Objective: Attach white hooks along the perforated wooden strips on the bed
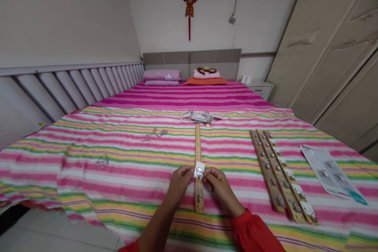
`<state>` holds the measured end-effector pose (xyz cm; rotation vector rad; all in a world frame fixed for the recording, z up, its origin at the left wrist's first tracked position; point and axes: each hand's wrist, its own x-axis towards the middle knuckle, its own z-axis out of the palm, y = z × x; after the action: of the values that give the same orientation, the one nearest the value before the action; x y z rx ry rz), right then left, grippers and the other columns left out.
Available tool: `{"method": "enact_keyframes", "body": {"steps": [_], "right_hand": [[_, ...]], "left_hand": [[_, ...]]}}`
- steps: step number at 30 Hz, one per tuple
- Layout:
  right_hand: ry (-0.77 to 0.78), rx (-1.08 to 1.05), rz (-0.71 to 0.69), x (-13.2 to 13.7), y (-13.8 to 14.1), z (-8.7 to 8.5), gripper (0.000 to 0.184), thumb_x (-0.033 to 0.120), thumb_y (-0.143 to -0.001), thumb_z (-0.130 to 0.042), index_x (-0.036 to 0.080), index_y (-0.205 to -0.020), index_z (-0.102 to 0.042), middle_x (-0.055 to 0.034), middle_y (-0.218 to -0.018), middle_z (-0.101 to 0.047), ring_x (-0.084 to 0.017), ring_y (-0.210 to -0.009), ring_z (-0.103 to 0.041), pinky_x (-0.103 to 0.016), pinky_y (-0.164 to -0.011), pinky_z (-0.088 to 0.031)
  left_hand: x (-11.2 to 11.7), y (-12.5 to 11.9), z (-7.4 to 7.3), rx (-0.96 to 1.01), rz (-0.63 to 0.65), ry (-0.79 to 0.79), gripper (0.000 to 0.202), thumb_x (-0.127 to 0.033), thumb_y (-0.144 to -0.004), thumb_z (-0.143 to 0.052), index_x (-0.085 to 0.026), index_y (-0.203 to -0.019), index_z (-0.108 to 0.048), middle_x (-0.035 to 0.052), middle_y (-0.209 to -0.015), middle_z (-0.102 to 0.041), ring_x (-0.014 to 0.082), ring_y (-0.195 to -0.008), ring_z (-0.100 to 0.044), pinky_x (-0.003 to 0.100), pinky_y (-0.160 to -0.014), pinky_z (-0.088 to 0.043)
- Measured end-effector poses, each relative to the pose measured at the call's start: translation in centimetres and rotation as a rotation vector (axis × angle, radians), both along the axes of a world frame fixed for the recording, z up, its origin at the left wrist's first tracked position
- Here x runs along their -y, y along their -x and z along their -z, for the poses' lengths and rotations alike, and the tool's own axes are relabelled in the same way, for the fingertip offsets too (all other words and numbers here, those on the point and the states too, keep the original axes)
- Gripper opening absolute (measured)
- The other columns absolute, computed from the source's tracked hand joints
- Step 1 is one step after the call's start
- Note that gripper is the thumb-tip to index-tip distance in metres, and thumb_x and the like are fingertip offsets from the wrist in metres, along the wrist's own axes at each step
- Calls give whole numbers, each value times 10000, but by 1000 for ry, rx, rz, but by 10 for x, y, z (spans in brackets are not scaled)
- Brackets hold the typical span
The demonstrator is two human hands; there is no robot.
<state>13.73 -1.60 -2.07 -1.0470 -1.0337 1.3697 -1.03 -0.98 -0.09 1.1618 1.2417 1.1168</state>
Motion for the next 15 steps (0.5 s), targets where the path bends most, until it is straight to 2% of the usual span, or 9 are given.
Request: {"method": "enact_keyframes", "body": {"steps": [7, 15], "right_hand": [[24, 164, 28, -12, -5, 24, 145, 281, -644, -557, 198, -543, -494, 83, -418, -403, -74, -385, -307, -226, -408, -209], [-50, 273, 80, -22, -6, 41, 155, 283, -627, -555, 205, -504, -502, 48, -473, -474, -123, -497, -409, -254, -493, -314]], "left_hand": [[-12, -7, 27, 61, -16, 50, 239, -316, -574, -703, -131, -716, -655, 25, -629, -651, 148, -606, -592, 268, -609, -464], [-18, -6, 45, 1, -40, 48, 146, -268, -579, -678, -154, -646, -617, -8, -566, -607, 125, -545, -553, 239, -541, -423]]}}
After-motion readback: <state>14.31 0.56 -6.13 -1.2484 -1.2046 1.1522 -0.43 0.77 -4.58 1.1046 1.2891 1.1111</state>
